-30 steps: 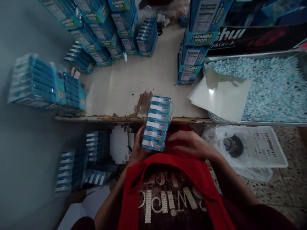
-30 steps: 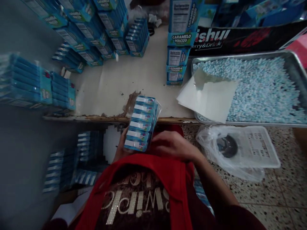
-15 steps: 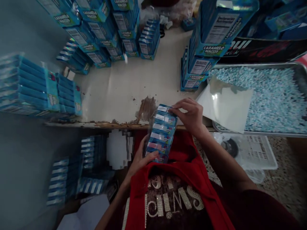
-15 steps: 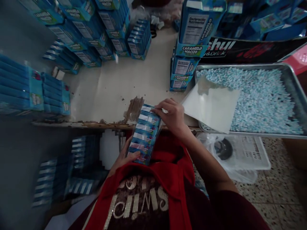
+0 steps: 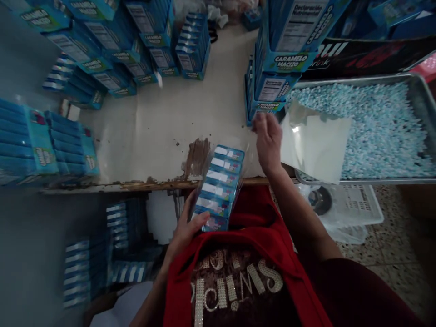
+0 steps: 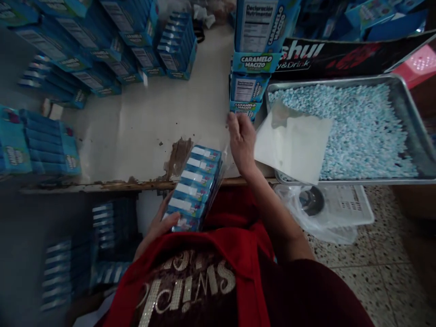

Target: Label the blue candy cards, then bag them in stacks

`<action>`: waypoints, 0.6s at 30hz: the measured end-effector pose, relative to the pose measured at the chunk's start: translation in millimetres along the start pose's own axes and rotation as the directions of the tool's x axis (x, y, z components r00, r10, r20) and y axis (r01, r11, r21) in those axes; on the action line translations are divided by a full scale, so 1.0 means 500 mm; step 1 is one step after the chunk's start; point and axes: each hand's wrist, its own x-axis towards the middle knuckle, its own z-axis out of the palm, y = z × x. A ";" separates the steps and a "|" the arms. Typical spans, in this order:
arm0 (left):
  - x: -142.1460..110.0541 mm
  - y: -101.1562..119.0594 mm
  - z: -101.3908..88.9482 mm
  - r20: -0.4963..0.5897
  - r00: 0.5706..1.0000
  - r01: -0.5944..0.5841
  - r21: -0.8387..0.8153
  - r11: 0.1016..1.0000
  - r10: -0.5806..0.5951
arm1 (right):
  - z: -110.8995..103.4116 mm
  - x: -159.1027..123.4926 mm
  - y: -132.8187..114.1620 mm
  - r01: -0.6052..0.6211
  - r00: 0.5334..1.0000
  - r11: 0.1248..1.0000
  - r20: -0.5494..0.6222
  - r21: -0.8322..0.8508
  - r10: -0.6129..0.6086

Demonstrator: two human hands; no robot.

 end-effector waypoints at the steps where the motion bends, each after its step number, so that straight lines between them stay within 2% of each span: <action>1: 0.010 0.004 0.011 -0.011 1.000 -0.013 0.006 1.000 0.013 | -0.021 -0.024 -0.007 0.106 0.989 0.990 -0.091 -0.097 -0.115; 2: 0.021 0.007 0.022 -0.011 0.999 -0.034 0.007 0.999 0.034 | -0.047 -0.056 -0.012 0.193 0.964 0.964 -0.146 -0.180 -0.221; 4: 0.043 0.008 0.037 0.045 0.993 -0.112 0.020 0.993 0.111 | -0.102 -0.135 -0.010 0.327 0.924 0.917 -0.126 -0.229 -0.361; 5: 0.052 0.005 0.038 0.096 0.983 -0.161 0.038 0.986 0.156 | -0.130 -0.178 -0.004 0.359 0.926 0.914 -0.049 -0.191 -0.374; 7: 0.062 -0.004 0.024 0.200 0.956 -0.244 0.146 0.959 0.213 | -0.174 -0.257 0.014 0.346 0.928 0.933 0.180 -0.098 -0.325; 9: 0.068 -0.018 -0.002 0.198 0.944 -0.316 0.317 0.894 0.263 | -0.198 -0.319 0.031 0.272 0.886 0.959 0.410 -0.081 -0.217; 11: 0.079 -0.033 -0.025 0.127 0.918 -0.390 0.466 0.794 0.376 | -0.199 -0.359 0.043 0.204 0.838 0.969 0.536 -0.141 -0.098; 12: 0.087 -0.040 -0.031 0.108 0.891 -0.430 0.506 0.748 0.440 | -0.192 -0.372 0.047 0.181 0.827 0.967 0.560 -0.178 -0.052; 15: 0.112 -0.055 -0.016 0.192 0.842 -0.526 0.502 0.687 0.504 | -0.157 -0.393 0.053 0.191 0.853 0.948 0.521 -0.256 -0.031; 18: 0.114 -0.059 0.022 0.235 0.848 -0.528 0.425 0.735 0.474 | -0.130 -0.399 0.055 0.241 0.888 0.927 0.451 -0.288 -0.091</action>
